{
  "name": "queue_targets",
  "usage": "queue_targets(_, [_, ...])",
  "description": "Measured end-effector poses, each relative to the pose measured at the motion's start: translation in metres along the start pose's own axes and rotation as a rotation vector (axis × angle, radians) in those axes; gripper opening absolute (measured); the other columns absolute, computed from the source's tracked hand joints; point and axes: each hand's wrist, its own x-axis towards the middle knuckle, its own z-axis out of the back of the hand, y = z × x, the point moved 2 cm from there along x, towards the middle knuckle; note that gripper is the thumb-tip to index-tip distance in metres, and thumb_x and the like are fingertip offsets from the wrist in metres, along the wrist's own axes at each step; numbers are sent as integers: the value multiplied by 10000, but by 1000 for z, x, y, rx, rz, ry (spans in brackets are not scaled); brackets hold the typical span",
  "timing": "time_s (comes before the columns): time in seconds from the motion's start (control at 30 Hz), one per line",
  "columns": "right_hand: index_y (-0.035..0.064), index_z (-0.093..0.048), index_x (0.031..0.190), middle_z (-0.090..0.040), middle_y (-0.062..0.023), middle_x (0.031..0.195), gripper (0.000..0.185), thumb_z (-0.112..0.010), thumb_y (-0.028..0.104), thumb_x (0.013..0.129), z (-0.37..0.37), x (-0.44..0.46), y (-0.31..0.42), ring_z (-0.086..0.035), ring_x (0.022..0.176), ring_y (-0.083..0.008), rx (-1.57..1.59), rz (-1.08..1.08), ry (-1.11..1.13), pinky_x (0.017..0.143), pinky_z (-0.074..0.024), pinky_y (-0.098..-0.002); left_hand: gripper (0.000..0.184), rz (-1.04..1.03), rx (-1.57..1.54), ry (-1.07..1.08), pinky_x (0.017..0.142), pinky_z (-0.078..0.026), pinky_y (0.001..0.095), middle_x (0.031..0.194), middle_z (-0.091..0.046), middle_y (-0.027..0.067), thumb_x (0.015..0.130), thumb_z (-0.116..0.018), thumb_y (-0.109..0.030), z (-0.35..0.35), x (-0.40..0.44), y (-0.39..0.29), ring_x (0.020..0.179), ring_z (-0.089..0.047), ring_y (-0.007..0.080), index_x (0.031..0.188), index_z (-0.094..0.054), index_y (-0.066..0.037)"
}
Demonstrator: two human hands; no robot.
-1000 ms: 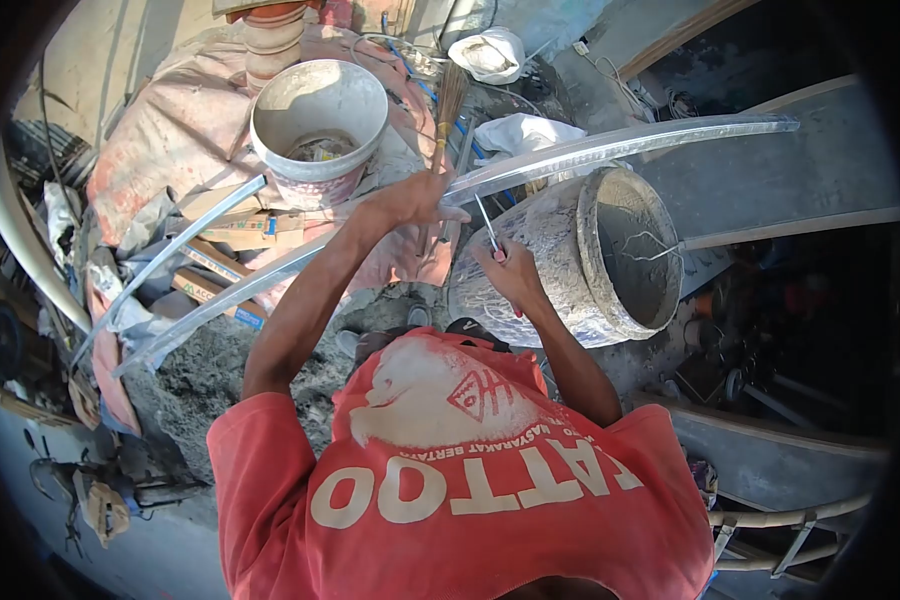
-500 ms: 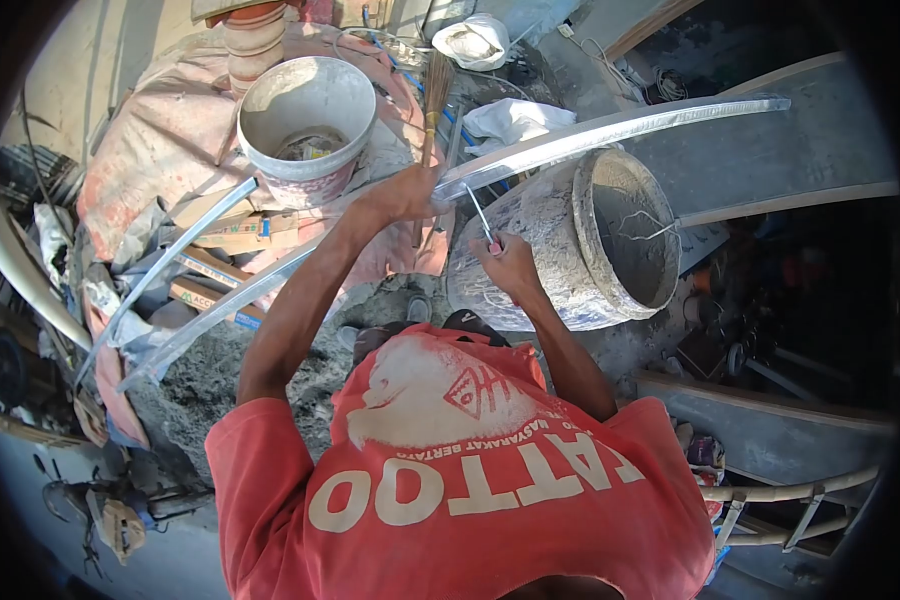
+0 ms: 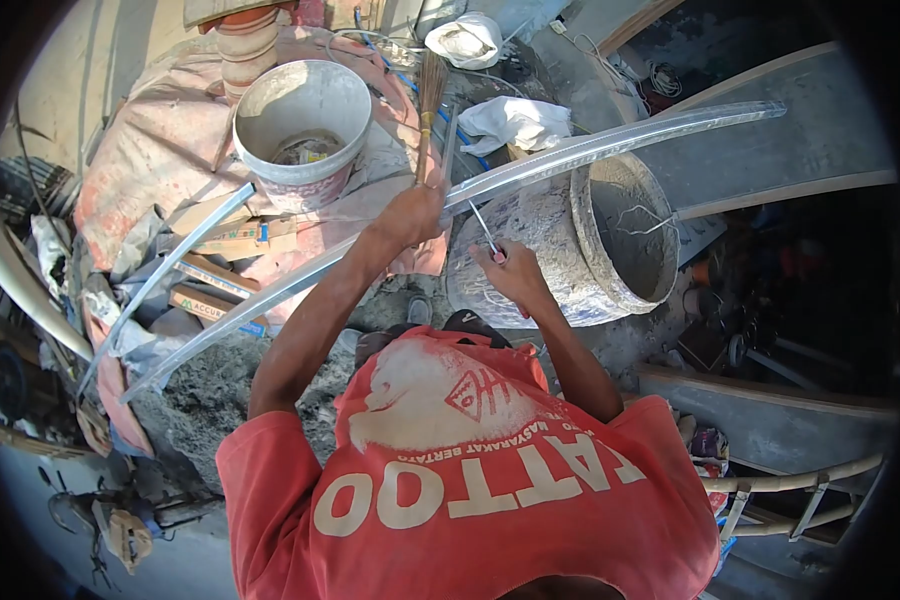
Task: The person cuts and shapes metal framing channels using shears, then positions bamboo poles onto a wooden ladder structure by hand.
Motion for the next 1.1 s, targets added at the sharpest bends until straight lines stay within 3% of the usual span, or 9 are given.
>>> queue_targets(0.33, [-37,-508,648,-496,-157,556,476,-638,409,756,-16,-4,-14,-450,504,-274,129,25,-95,526,-390,-391,454,-12,-1,8,635,-487,471,746,-599,260,700,-632,-126,-1,-4,-7,708,-598,413,1068,-434,53])
queue_targets(0.5, [-28,-489,616,-456,-147,511,389,-641,299,760,-16,-4,-18,-419,459,-250,171,108,-189,485,-371,-383,647,-101,-14,-23,637,-492,464,763,-596,270,694,-640,-139,0,-2,-12,703,-598,413,1238,-343,45])
queue_targets(0.63, [-25,-487,613,-451,-152,511,374,-634,284,764,-20,-3,-26,-411,455,-247,147,144,-205,482,-368,-382,721,-100,-67,14,641,-495,457,775,-597,277,690,-641,-145,-6,-1,-7,702,-597,420,1293,-288,32])
queue_targets(0.93, [-32,-487,644,-475,-180,549,362,-635,279,756,-17,-12,-33,-448,482,-298,187,162,-150,503,-379,-381,506,-108,-133,65,661,-494,450,757,-588,296,696,-636,-161,-7,-10,-14,726,-601,422,1109,-456,68])
queue_targets(1.1, [-37,-527,691,-515,-209,598,421,-611,368,766,-10,-14,-30,-517,554,-343,96,122,-109,557,-410,-404,452,-101,-159,53,651,-487,453,752,-593,280,714,-639,-191,-15,-9,-12,729,-599,422,1047,-473,66])
